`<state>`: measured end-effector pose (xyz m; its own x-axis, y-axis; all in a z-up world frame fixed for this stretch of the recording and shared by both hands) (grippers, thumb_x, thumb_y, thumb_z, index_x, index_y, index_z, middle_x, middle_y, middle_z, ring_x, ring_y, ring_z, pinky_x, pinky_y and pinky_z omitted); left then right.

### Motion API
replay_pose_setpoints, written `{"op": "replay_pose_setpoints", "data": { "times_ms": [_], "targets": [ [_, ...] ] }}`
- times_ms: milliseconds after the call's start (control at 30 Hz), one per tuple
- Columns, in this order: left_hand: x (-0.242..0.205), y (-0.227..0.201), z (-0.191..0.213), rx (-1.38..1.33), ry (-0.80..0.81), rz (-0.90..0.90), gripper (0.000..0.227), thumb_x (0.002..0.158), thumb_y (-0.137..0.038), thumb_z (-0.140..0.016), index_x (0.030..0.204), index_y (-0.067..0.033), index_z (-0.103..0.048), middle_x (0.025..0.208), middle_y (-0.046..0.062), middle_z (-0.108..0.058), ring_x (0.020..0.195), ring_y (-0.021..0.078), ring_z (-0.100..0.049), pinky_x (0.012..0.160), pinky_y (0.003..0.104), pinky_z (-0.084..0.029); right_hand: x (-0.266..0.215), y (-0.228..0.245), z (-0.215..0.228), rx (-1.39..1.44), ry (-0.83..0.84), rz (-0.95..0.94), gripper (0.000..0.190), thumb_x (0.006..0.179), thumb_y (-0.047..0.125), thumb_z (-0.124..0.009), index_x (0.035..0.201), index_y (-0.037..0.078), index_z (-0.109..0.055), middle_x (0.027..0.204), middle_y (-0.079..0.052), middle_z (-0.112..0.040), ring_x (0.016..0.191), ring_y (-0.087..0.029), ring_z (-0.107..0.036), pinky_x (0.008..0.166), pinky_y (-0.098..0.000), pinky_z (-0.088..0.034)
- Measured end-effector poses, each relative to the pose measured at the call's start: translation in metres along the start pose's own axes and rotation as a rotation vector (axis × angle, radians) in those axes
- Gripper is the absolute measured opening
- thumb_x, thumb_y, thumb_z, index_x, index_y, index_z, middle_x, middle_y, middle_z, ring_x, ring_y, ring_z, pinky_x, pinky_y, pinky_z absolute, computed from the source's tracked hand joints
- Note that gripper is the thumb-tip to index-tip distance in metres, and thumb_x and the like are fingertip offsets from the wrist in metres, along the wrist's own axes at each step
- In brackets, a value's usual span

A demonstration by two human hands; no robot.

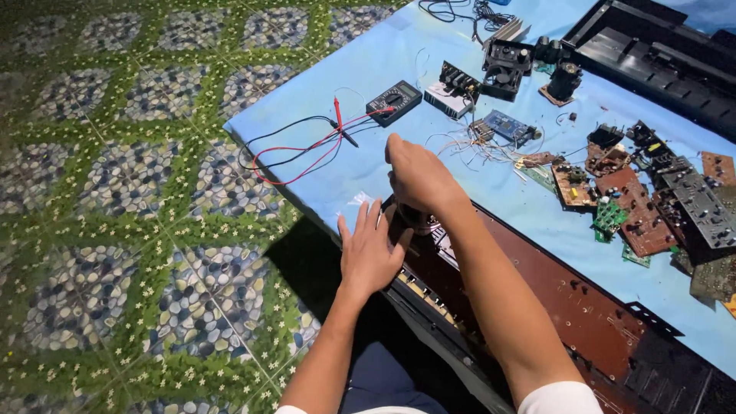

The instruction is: The person cleans the surface of a disassembled electronic device using a brush and a cloth. They first use the brush to sweep dust off the device's casing and then wipe the surface with a cloth.

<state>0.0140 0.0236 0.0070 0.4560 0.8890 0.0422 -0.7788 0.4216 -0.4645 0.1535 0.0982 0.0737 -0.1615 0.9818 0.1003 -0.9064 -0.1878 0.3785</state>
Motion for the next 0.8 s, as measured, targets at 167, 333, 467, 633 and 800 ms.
{"op": "replay_pose_setpoints", "data": {
  "times_ms": [167, 333, 467, 633, 800],
  "targets": [
    [0.001, 0.003, -0.004, 0.036, -0.002, -0.014, 0.063, 0.096, -0.042, -0.048, 0.148, -0.0073, -0.046, 0.161, 0.021, -0.037, 0.152, 0.0429, -0.028, 0.115, 0.077, -0.011, 0.001, -0.011, -0.003, -0.109, -0.008, -0.116, 0.029, 0.092, 0.020, -0.066, 0.104, 0.003, -0.046, 0.088, -0.023, -0.066, 0.088, -0.053, -0.070, 0.076, -0.0639, -0.057],
    [0.005, 0.002, -0.005, 0.023, 0.020, -0.015, 0.070, 0.100, -0.053, -0.042, 0.154, -0.0087, -0.038, 0.163, 0.022, -0.033, 0.152, 0.0440, -0.026, 0.115, 0.079, -0.009, 0.004, -0.007, -0.003, -0.033, 0.010, -0.007, 0.024, 0.088, 0.010, -0.065, 0.105, 0.001, -0.051, 0.091, -0.024, -0.067, 0.091, -0.056, -0.069, 0.075, -0.0653, -0.057],
    [0.003, 0.000, -0.001, 0.042, 0.053, 0.004, 0.071, 0.100, -0.053, -0.039, 0.154, -0.0075, -0.038, 0.166, 0.021, -0.029, 0.154, 0.0418, -0.023, 0.116, 0.077, -0.007, 0.004, -0.011, -0.007, -0.092, -0.033, -0.067, 0.029, 0.090, 0.019, -0.068, 0.104, 0.002, -0.048, 0.087, -0.022, -0.065, 0.087, -0.052, -0.070, 0.074, -0.0635, -0.058],
    [0.003, 0.006, -0.008, 0.093, 0.027, -0.033, 0.065, 0.098, -0.046, -0.045, 0.147, -0.0019, -0.046, 0.163, 0.024, -0.033, 0.153, 0.0427, -0.026, 0.115, 0.076, -0.010, -0.002, 0.001, 0.003, -0.061, -0.059, -0.006, 0.023, 0.091, 0.012, -0.064, 0.103, 0.001, -0.048, 0.085, -0.022, -0.063, 0.085, -0.053, -0.070, 0.072, -0.0629, -0.057],
    [0.002, 0.000, -0.001, 0.051, 0.064, -0.007, 0.069, 0.100, -0.051, -0.038, 0.146, -0.0012, -0.046, 0.165, 0.022, -0.030, 0.155, 0.0408, -0.021, 0.117, 0.076, -0.006, 0.000, -0.003, -0.005, -0.078, -0.015, -0.053, 0.037, 0.091, 0.019, -0.070, 0.109, 0.003, -0.043, 0.089, -0.024, -0.062, 0.089, -0.054, -0.068, 0.077, -0.0653, -0.056]
  ]
}}
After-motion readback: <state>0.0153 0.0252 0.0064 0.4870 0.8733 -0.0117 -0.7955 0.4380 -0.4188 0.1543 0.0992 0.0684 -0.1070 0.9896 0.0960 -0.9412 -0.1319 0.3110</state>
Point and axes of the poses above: each hand's wrist, its own x-axis towards the middle knuckle, its own z-axis out of the back of the hand, y = z × x, the point moved 3 cm from there along x, towards the middle knuckle
